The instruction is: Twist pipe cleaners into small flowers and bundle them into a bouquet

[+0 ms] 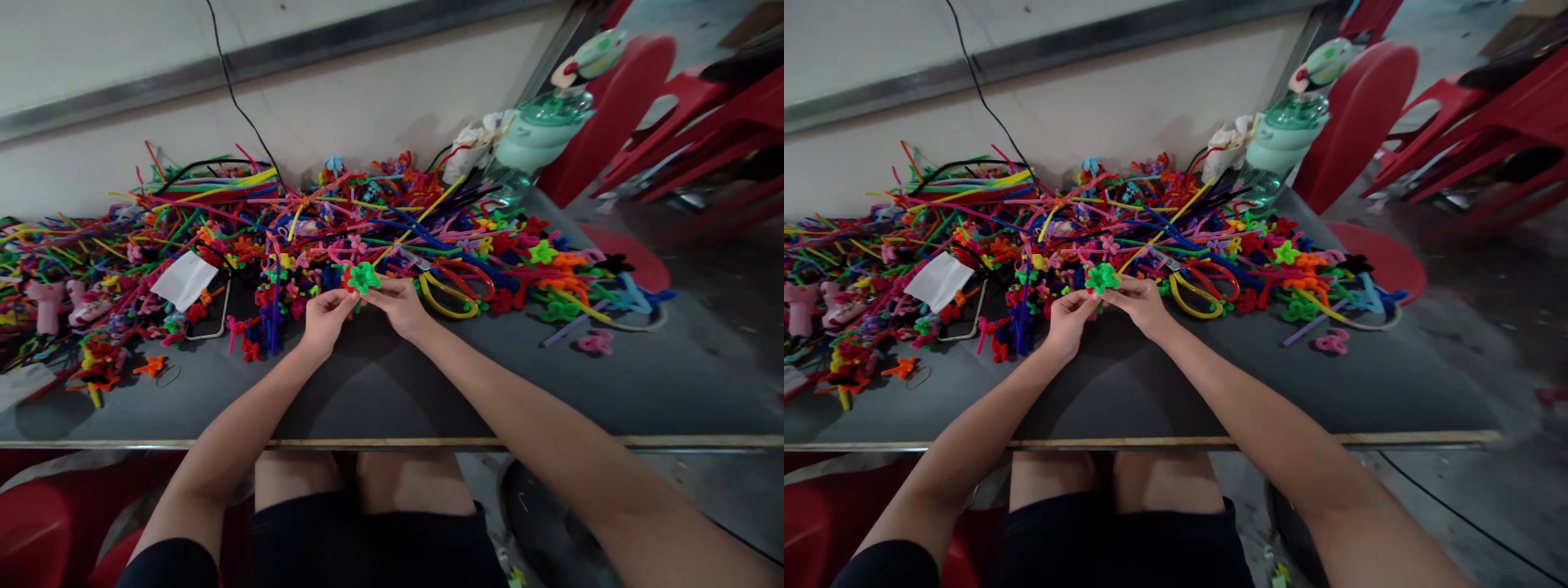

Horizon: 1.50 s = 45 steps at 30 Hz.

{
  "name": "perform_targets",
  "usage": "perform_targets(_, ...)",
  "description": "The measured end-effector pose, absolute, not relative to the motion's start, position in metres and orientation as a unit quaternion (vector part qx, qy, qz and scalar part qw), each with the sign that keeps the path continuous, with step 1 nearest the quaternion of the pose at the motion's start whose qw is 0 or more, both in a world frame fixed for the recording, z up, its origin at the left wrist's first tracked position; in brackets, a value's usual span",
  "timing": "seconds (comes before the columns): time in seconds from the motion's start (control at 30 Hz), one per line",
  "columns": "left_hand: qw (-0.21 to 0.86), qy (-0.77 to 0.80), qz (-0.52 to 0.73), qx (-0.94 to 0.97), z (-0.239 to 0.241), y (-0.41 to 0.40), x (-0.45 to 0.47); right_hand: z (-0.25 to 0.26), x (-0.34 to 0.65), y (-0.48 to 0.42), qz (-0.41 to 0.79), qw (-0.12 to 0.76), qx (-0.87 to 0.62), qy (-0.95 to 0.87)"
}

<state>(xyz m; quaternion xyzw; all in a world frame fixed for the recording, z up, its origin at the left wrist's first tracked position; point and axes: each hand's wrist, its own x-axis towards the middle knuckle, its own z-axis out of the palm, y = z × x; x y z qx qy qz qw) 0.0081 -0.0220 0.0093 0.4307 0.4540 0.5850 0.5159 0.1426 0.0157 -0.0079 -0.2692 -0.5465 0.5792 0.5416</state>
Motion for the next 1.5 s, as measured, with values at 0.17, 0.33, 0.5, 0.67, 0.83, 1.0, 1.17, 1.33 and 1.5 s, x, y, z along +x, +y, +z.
perform_targets(0.17, 0.545, 0.429, 0.576, 0.433, 0.011, -0.025, 0.009, -0.011, 0.145, 0.019, 0.701, 0.485, -0.219, -0.474)
perform_targets(0.33, 0.583, 0.406, 0.538, 0.454, 0.011, -0.024, 0.008, -0.012, 0.151, 0.021, 0.731, 0.460, -0.212, -0.458)
perform_targets(0.5, 0.470, 0.454, 0.576, 0.491, 0.011, -0.020, -0.002, -0.014, 0.145, 0.020, 0.664, 0.510, -0.275, -0.473)
perform_targets(0.67, 0.513, 0.440, 0.604, 0.422, 0.011, -0.014, -0.004, -0.013, 0.141, 0.019, 0.601, 0.500, -0.294, -0.549)
perform_targets(0.83, 0.495, 0.434, 0.588, 0.471, 0.003, -0.013, -0.001, -0.015, 0.140, 0.019, 0.585, 0.512, -0.307, -0.549)
perform_targets(1.0, 0.398, 0.467, 0.584, 0.532, -0.003, -0.017, -0.001, -0.016, 0.136, 0.017, 0.606, 0.531, -0.298, -0.511)
perform_targets(1.17, 0.485, 0.431, 0.572, 0.502, 0.004, -0.017, -0.004, -0.010, 0.140, 0.016, 0.654, 0.503, -0.282, -0.489)
perform_targets(1.33, 0.603, 0.370, 0.572, 0.414, 0.008, -0.013, -0.005, -0.008, 0.143, 0.018, 0.686, 0.491, -0.232, -0.484)
perform_targets(1.5, 0.607, 0.378, 0.573, 0.400, 0.008, -0.014, -0.003, -0.011, 0.138, 0.019, 0.681, 0.488, -0.262, -0.480)
